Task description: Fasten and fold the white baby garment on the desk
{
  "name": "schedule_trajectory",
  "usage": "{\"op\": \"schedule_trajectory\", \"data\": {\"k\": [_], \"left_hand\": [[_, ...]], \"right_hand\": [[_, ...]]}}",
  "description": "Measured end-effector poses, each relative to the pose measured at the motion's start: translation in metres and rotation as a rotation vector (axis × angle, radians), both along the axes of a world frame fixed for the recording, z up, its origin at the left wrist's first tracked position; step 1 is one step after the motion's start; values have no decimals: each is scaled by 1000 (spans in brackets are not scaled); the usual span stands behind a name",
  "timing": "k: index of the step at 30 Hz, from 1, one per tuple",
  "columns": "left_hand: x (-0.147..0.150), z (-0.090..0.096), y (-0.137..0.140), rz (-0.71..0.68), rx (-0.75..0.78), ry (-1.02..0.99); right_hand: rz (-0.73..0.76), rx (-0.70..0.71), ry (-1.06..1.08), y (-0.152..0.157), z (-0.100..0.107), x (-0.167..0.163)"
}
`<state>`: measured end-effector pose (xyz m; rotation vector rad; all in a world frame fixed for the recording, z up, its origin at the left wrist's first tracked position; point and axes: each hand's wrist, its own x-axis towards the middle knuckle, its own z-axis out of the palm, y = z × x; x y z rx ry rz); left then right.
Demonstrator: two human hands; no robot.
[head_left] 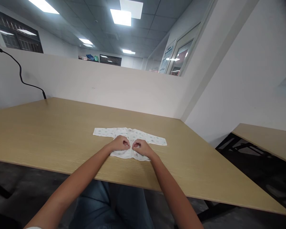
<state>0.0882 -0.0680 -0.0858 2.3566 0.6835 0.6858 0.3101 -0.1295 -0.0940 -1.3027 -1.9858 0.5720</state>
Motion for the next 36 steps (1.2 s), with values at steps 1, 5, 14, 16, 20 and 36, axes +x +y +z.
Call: {"op": "schedule_trajectory", "data": {"k": [1, 5, 14, 16, 20, 36], "left_hand": [[0, 0, 0, -3, 7, 0], [-1, 1, 0, -16, 41, 12], [-2, 3, -2, -26, 96, 41], [-2, 3, -1, -31, 107, 42], [-2, 2, 0, -31, 143, 45], [0, 3, -1, -30, 147, 55]], "right_hand": [[-1, -1, 1, 0, 0, 0], [-4, -5, 19, -1, 1, 0], [-2, -24, 14, -6, 8, -5], [-9, -28, -9, -7, 10, -5], [-41, -77, -11, -5, 9, -6], [-173, -30, -15, -1, 4, -3]]}}
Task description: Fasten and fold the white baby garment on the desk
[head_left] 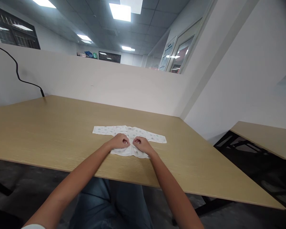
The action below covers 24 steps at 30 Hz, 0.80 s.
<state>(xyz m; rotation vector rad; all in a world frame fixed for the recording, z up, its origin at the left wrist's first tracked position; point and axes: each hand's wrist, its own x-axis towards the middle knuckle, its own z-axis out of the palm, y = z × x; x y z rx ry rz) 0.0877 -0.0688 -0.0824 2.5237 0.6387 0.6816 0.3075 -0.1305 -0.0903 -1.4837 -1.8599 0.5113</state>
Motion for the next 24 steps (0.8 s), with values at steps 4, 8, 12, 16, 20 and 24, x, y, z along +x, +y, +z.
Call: {"op": "schedule_trajectory", "data": {"k": [4, 8, 12, 16, 20, 24], "left_hand": [[2, -2, 1, 4, 61, -18], [3, -4, 1, 51, 99, -4], [1, -6, 1, 147, 82, 32], [-3, -5, 4, 120, 40, 39], [-6, -3, 9, 85, 24, 32], [-8, -4, 13, 47, -5, 22]], "right_hand": [[13, 1, -6, -2, 2, -1], [17, -8, -6, -2, 3, -1], [18, -4, 2, -2, 2, 0], [9, -16, 2, -3, 3, 0], [-21, -52, -3, -5, 6, 0], [-28, -81, -22, -6, 9, 0]]}}
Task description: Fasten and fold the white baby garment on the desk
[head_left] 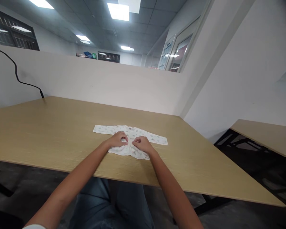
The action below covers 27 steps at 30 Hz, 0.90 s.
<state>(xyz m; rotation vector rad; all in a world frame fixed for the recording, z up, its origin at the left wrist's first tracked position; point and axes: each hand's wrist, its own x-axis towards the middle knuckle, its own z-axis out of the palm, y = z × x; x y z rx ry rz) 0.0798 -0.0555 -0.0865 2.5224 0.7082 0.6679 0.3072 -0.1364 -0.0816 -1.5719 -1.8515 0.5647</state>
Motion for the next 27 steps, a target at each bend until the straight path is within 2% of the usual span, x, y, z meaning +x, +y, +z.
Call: {"op": "schedule_trajectory", "data": {"k": [11, 27], "left_hand": [[1, 3, -5, 36, -9, -3], [1, 5, -7, 35, -38, -14]], "right_hand": [[106, 46, 35, -2, 0, 0], [132, 20, 67, -3, -1, 2]]}}
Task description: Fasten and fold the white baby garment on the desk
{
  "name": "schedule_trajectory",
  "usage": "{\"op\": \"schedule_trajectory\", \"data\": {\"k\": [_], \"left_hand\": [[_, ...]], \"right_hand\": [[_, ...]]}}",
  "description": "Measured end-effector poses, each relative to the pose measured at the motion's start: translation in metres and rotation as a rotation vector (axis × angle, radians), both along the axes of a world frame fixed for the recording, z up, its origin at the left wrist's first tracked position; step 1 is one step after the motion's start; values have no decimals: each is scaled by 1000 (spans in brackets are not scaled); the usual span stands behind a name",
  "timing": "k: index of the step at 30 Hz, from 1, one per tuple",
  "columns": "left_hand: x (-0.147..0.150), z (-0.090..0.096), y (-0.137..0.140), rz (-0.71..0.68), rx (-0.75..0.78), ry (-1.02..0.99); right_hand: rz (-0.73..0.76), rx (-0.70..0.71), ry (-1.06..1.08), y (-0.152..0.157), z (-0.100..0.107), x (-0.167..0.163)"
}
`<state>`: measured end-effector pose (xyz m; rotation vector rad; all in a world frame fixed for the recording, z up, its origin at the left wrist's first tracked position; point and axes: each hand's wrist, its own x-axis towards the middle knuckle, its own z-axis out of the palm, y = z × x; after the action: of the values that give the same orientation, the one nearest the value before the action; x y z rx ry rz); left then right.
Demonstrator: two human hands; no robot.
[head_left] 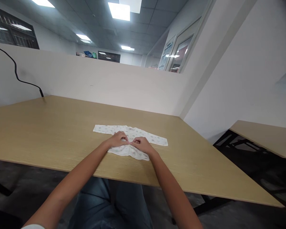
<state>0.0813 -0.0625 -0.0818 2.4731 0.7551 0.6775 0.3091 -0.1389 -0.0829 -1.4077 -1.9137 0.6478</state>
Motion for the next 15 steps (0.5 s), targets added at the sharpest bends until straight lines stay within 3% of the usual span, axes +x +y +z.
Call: {"op": "schedule_trajectory", "data": {"k": [15], "left_hand": [[-1, -1, 6, -17, -5, 9]], "right_hand": [[31, 10, -42, 1, 1, 2]]}}
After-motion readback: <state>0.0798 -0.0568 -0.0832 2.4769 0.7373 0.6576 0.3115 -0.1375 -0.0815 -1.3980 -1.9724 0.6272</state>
